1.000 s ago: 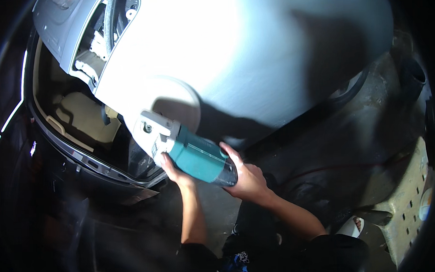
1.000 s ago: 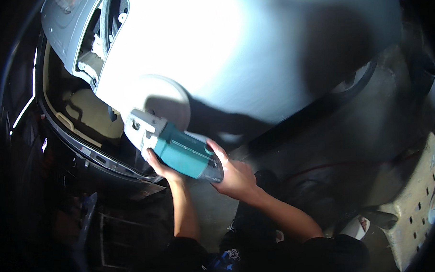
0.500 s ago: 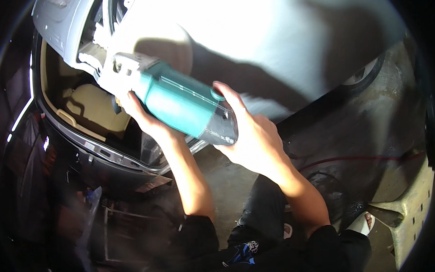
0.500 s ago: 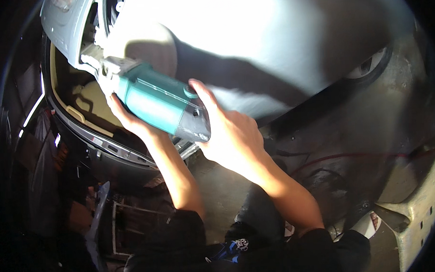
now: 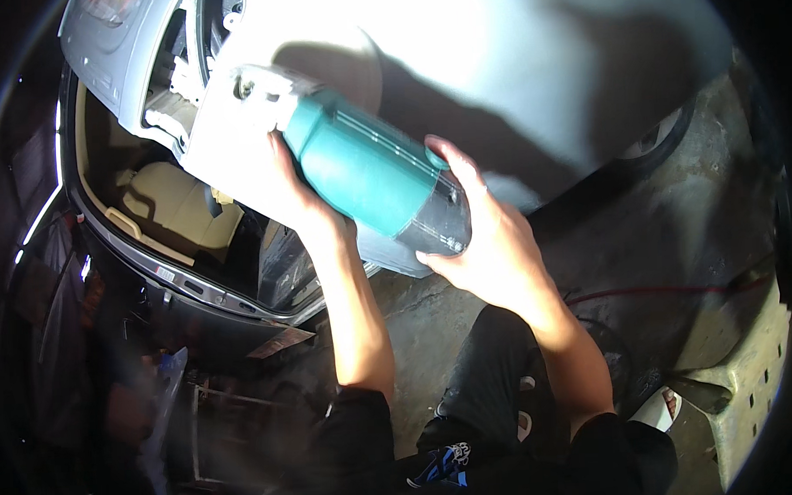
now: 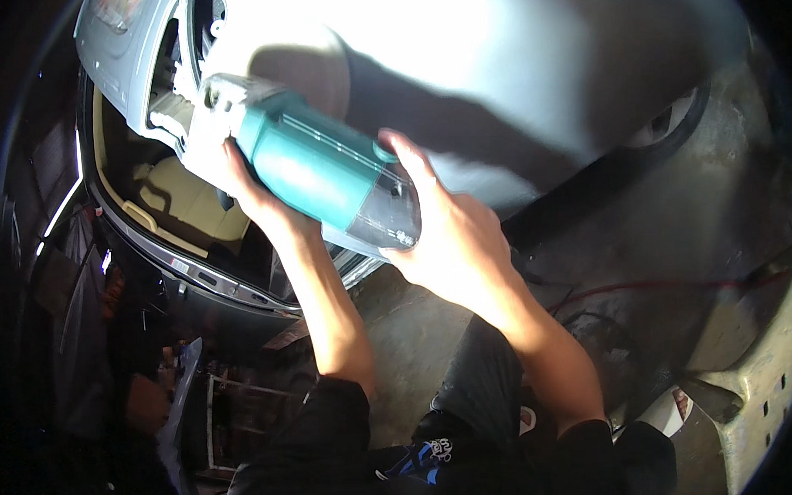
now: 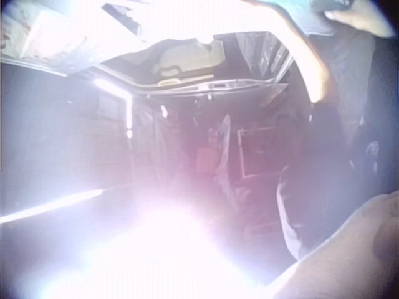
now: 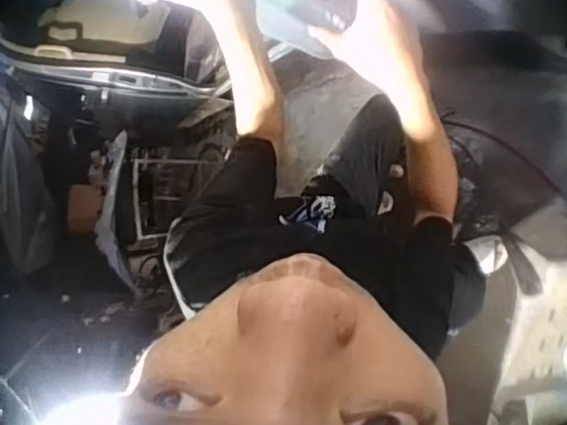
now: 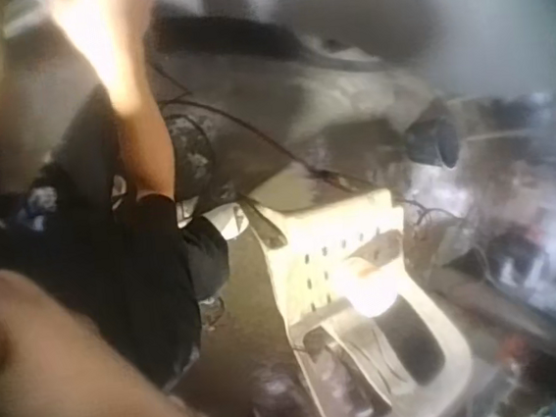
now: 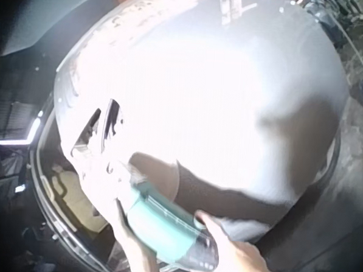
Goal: The person uses a green electric polisher to buff the surface of a silver car hood. They move the tool in circular motions across the hood, briefly pause to apply a white paste from a small container, and then resume polishing.
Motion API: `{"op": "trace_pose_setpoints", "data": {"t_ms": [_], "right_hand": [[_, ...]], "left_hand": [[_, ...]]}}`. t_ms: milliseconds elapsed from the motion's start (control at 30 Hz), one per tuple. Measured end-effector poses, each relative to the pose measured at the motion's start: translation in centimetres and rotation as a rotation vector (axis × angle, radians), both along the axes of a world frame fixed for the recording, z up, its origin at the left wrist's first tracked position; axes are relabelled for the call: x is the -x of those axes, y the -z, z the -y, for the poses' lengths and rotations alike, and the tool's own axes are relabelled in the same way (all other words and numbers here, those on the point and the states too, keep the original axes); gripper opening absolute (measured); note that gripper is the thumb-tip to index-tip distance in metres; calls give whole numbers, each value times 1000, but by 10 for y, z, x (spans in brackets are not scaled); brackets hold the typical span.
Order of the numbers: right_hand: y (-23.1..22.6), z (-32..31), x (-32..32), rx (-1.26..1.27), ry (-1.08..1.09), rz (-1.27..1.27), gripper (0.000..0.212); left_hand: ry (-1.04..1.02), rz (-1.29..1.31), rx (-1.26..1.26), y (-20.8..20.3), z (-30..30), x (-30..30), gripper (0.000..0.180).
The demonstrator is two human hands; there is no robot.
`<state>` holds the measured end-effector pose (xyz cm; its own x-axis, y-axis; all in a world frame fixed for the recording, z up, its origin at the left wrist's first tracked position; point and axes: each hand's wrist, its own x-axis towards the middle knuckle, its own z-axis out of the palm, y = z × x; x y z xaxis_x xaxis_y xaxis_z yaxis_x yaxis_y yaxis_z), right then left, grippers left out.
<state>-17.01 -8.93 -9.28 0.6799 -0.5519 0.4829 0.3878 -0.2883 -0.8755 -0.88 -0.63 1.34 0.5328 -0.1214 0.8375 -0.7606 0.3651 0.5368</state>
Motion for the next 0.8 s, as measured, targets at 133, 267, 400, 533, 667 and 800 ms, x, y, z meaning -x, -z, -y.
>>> {"op": "trace_pose_setpoints", "data": {"t_ms": [133,267,400,533,667,800], "right_hand": [[1,11,3,-54,1,50,104],[32,4,8,75,-48,-98,104],[68,1,5,234,-100,-148,99],[56,16,12,262,-146,-239,102],[30,50,27,112,-19,-78,106],[13,98,36,-147,39,236,110]], "left_hand": [[-189,161,-11,-15,25,21,33],[-67,-215,96,45,1,40,48],[-130,-372,82,114,-39,41,70],[-5,-423,142,112,-27,46,66],[168,-209,-102,57,26,33,60],[167,87,-156,-9,133,69,89]]}}
